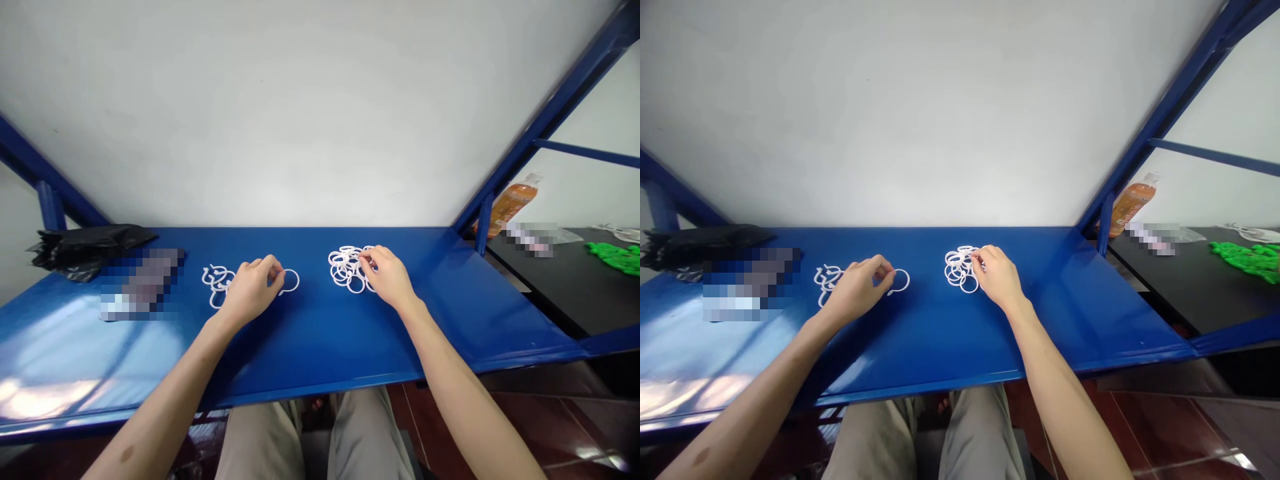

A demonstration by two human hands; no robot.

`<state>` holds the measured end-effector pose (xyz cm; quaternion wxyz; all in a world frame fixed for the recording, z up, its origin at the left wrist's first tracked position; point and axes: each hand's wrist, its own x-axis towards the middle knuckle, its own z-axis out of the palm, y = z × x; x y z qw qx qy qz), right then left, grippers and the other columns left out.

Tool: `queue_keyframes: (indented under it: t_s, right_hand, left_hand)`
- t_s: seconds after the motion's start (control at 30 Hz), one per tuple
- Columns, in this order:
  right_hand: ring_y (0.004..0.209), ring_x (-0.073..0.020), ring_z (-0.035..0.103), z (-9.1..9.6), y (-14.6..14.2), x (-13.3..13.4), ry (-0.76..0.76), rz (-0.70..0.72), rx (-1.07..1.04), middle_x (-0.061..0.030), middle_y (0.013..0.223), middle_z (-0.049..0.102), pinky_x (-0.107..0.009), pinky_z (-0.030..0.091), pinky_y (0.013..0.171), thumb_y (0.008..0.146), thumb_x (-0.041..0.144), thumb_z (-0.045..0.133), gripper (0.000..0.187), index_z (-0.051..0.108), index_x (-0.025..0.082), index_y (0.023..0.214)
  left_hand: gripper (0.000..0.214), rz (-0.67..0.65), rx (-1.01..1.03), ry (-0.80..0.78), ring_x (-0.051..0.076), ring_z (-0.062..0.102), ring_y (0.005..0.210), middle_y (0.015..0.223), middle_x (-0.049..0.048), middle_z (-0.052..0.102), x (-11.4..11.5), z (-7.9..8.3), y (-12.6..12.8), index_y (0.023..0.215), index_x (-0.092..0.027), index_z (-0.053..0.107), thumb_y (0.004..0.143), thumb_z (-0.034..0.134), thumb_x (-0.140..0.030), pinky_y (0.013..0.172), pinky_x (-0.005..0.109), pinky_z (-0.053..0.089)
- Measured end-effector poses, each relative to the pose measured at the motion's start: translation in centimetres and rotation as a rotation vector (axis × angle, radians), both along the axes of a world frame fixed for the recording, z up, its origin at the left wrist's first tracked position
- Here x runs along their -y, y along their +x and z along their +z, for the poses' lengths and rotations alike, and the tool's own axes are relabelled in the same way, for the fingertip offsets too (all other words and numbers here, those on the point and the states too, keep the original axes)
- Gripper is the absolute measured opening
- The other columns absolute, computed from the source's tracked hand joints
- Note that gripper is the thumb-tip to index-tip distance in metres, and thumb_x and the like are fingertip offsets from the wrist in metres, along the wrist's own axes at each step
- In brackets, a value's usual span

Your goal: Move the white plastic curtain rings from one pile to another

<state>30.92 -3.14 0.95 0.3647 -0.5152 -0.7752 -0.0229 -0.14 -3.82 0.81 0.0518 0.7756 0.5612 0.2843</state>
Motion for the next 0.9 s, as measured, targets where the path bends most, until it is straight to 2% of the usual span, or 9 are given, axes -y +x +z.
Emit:
queue_keyframes:
  t_s: [0.13, 0.23, 0.37, 0.43, 0.5, 0.57, 0.63, 0.73, 0.9]
  right_hand:
    - [0.096, -0.0227, 0.067, -0.1, -3.4, 1.5, 0.136, 0.23, 0.031, -0.009, 0.104, 0.07, -0.036, 0.056, 0.08, 0.1, 0.026, 0.053, 0.018, 0.068, 0.023, 0.11]
    - [0.099, -0.0233, 0.066, -0.6, -5.9, 2.5, 0.207, 0.384, 0.154, -0.0133, 0.119, 0.066, -0.036, 0.058, 0.078, 0.099, 0.032, 0.057, 0.025, 0.065, 0.021, 0.119]
    - [0.096, -0.0213, 0.067, -1.6, -7.4, 2.6, 0.223, 0.497, 0.277, -0.01, 0.111, 0.07, -0.035, 0.058, 0.08, 0.102, 0.022, 0.05, 0.018, 0.067, 0.022, 0.109]
    - [0.094, -0.0205, 0.067, -1.9, -7.4, 2.4, 0.171, 0.499, 0.22, -0.0082, 0.103, 0.071, -0.035, 0.057, 0.082, 0.103, 0.022, 0.049, 0.019, 0.067, 0.023, 0.105]
    - [0.096, -0.0206, 0.068, -2.1, -7.1, 2.1, 0.123, 0.488, 0.092, -0.0081, 0.101, 0.072, -0.035, 0.057, 0.085, 0.104, 0.024, 0.05, 0.017, 0.067, 0.023, 0.107]
    - [0.096, -0.0203, 0.068, -2.1, -6.8, 2.0, 0.08, 0.468, -0.046, -0.0079, 0.101, 0.071, -0.035, 0.057, 0.085, 0.103, 0.025, 0.052, 0.015, 0.066, 0.022, 0.108]
    - [0.092, -0.0198, 0.069, -2.2, -6.7, 1.9, 0.029, 0.438, -0.139, -0.0072, 0.099, 0.071, -0.035, 0.058, 0.083, 0.103, 0.027, 0.053, 0.015, 0.066, 0.022, 0.109]
    - [0.087, -0.0192, 0.07, -2.3, -6.7, 2.0, -0.045, 0.404, -0.207, -0.0062, 0.099, 0.071, -0.034, 0.058, 0.079, 0.103, 0.03, 0.054, 0.016, 0.064, 0.023, 0.112]
    - [0.082, -0.0179, 0.07, -2.2, -7.0, 2.0, -0.047, 0.4, -0.244, -0.0049, 0.094, 0.071, -0.031, 0.057, 0.075, 0.103, 0.03, 0.054, 0.013, 0.064, 0.022, 0.105]
  left_hand:
    - [0.014, -0.063, 0.185, -0.105, 0.017, 0.06, 0.058, 0.062, -0.004, 0.066, 0.5, 0.3, 1.2, 0.085, -0.024, 0.055, 0.091, 0.055, -0.036, 0.065, 0.03, 0.043]
    - [0.016, -0.114, 0.286, -0.182, 0.014, 0.057, 0.053, 0.059, -0.0056, 0.064, 0.7, 0.2, 1.9, 0.083, -0.024, 0.055, 0.091, 0.055, -0.037, 0.06, 0.027, 0.042]
    - [0.019, -0.148, 0.379, -0.267, 0.014, 0.058, 0.056, 0.059, -0.0054, 0.064, 0.7, 0.0, 2.3, 0.083, -0.022, 0.057, 0.09, 0.057, -0.04, 0.061, 0.026, 0.043]
    - [0.021, -0.159, 0.446, -0.279, 0.014, 0.06, 0.06, 0.065, -0.0037, 0.066, 0.7, 0.0, 2.4, 0.087, -0.022, 0.06, 0.093, 0.054, -0.041, 0.063, 0.026, 0.045]
    - [0.023, -0.176, 0.484, -0.228, 0.015, 0.064, 0.071, 0.082, 0.0002, 0.072, 0.7, 0.2, 2.4, 0.097, -0.022, 0.065, 0.095, 0.049, -0.037, 0.067, 0.027, 0.048]
    - [0.026, -0.224, 0.471, -0.158, 0.016, 0.066, 0.084, 0.103, 0.0039, 0.074, 0.9, 0.5, 2.4, 0.107, -0.022, 0.069, 0.095, 0.048, -0.032, 0.071, 0.027, 0.05]
    - [0.028, -0.285, 0.436, -0.128, 0.017, 0.067, 0.091, 0.114, 0.0056, 0.072, 1.0, 0.6, 2.6, 0.112, -0.024, 0.071, 0.095, 0.05, -0.032, 0.074, 0.028, 0.052]
    - [0.027, -0.301, 0.441, -0.142, 0.019, 0.068, 0.092, 0.111, 0.006, 0.074, 1.0, 0.3, 2.9, 0.111, -0.024, 0.073, 0.096, 0.055, -0.038, 0.076, 0.03, 0.054]
    - [0.036, -0.302, 0.652, -0.305, 0.019, 0.07, 0.082, 0.11, 0.0079, 0.076, 0.7, -0.5, 3.3, 0.11, -0.021, 0.074, 0.092, 0.061, -0.049, 0.073, 0.032, 0.059]
